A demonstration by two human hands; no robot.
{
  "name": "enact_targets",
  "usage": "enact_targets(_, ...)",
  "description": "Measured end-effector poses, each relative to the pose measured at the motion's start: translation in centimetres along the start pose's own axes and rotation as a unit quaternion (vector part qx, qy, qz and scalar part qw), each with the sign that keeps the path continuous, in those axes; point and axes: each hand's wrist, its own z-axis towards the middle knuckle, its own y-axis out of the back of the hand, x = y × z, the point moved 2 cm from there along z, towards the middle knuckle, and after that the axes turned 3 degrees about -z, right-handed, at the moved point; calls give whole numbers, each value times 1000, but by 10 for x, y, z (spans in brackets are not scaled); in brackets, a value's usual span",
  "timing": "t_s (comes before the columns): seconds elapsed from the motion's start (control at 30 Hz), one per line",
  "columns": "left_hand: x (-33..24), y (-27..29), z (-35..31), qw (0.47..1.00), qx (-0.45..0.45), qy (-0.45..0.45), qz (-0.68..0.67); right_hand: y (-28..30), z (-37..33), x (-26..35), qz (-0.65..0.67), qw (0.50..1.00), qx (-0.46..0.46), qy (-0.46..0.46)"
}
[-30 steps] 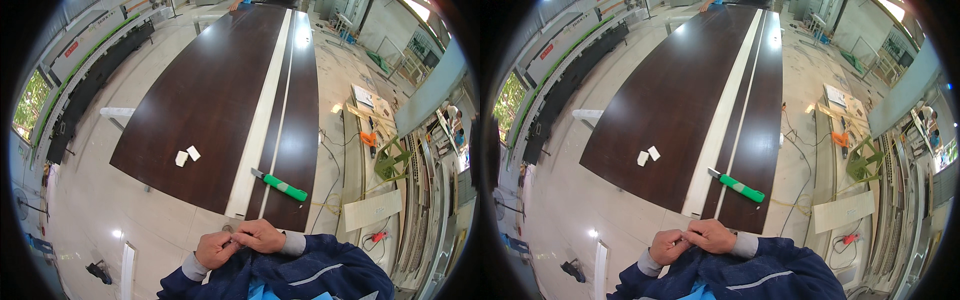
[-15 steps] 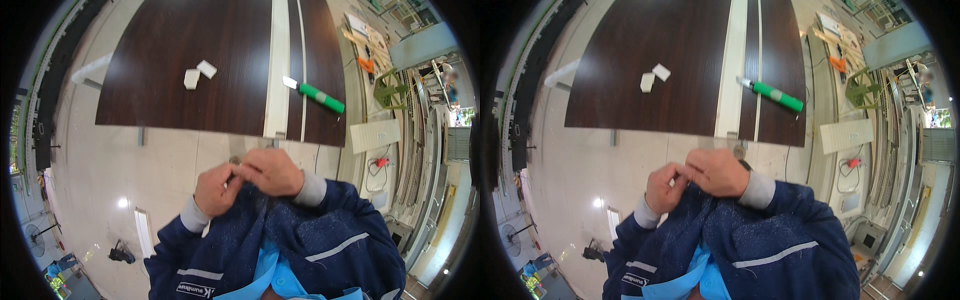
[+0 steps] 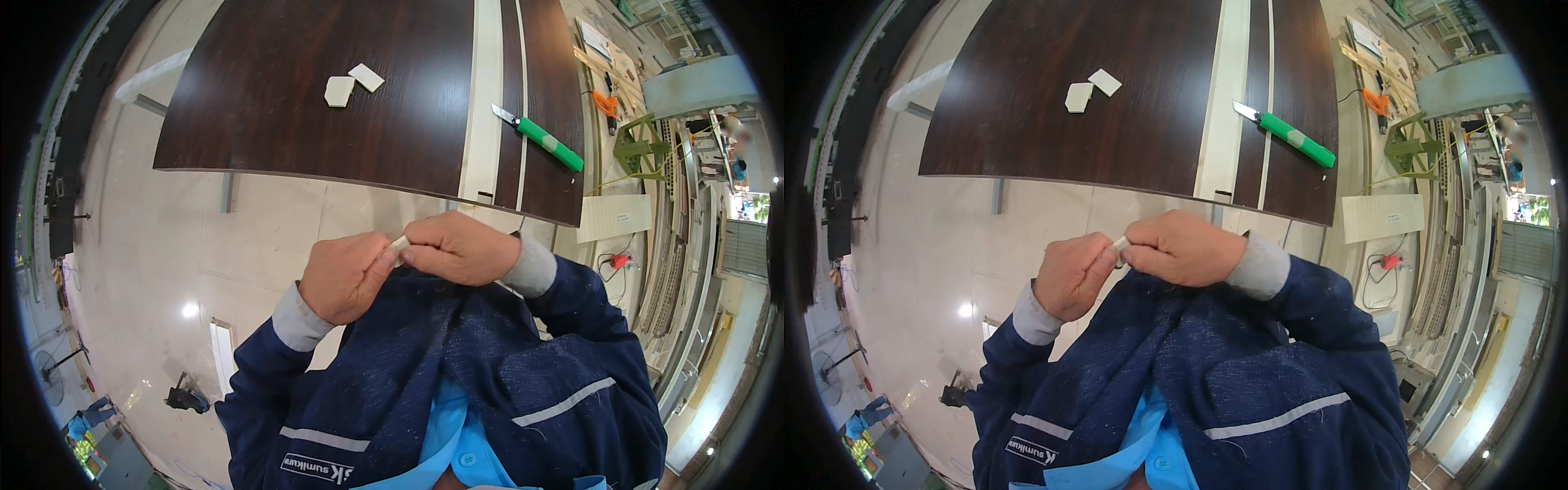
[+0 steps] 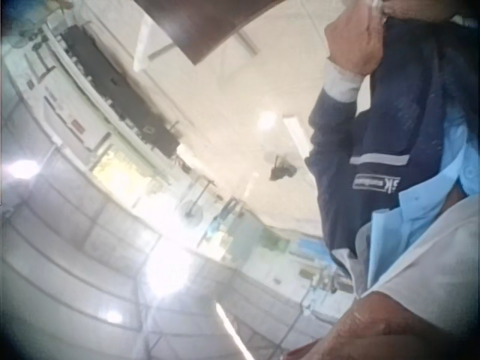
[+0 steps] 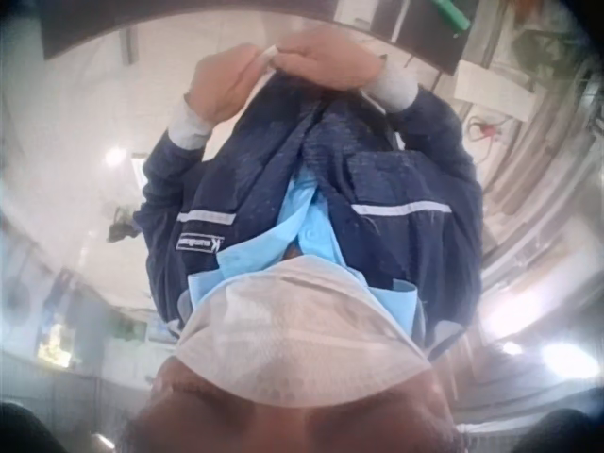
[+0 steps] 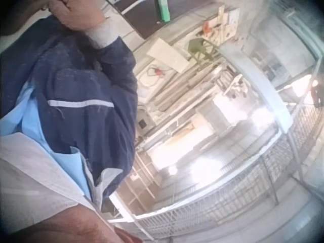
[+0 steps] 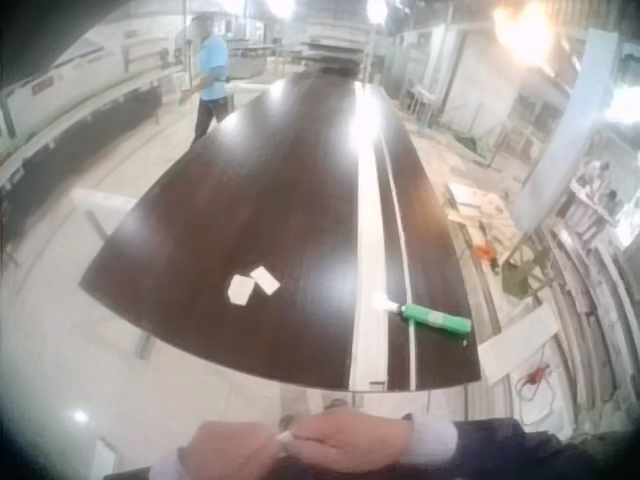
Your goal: The person trims small white wooden pieces using a green utility knife on a dark brown table. They then move to the floor and continue trimming similar pieces, occasionally picking up and inspecting them.
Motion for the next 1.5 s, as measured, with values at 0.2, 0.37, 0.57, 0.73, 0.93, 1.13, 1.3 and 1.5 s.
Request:
enact_targets(0.2,12,-11,-23,994,-42,17,-102,-31,6,-7,-43,998,-23,42)
enact_targets(0.37,16,-30,-38,973,-124,77,-181,-42,8,-10,-46,997,-46,41)
enact_targets(0.57,18,-48,-31,962,-156,147,-168,-39,0,-14,-94,990,-100,9)
enact_targets(0.73,24,-50,-21,944,-135,168,-250,-35,-5,-19,7,991,-118,-56)
enact_targets(0.93,17,-57,-6,860,-141,170,-461,-25,-10,-26,211,968,-100,-89)
enact_targets(1.13,23,-49,-3,823,-97,156,-538,-24,-17,-35,408,893,-7,-188)
enact_targets(1.3,25,-46,-3,835,-124,172,-508,-18,-15,-31,225,964,-51,-136)
enact_targets(1.5,23,-33,1,936,-224,115,-247,52,-33,-30,-374,838,-397,-8)
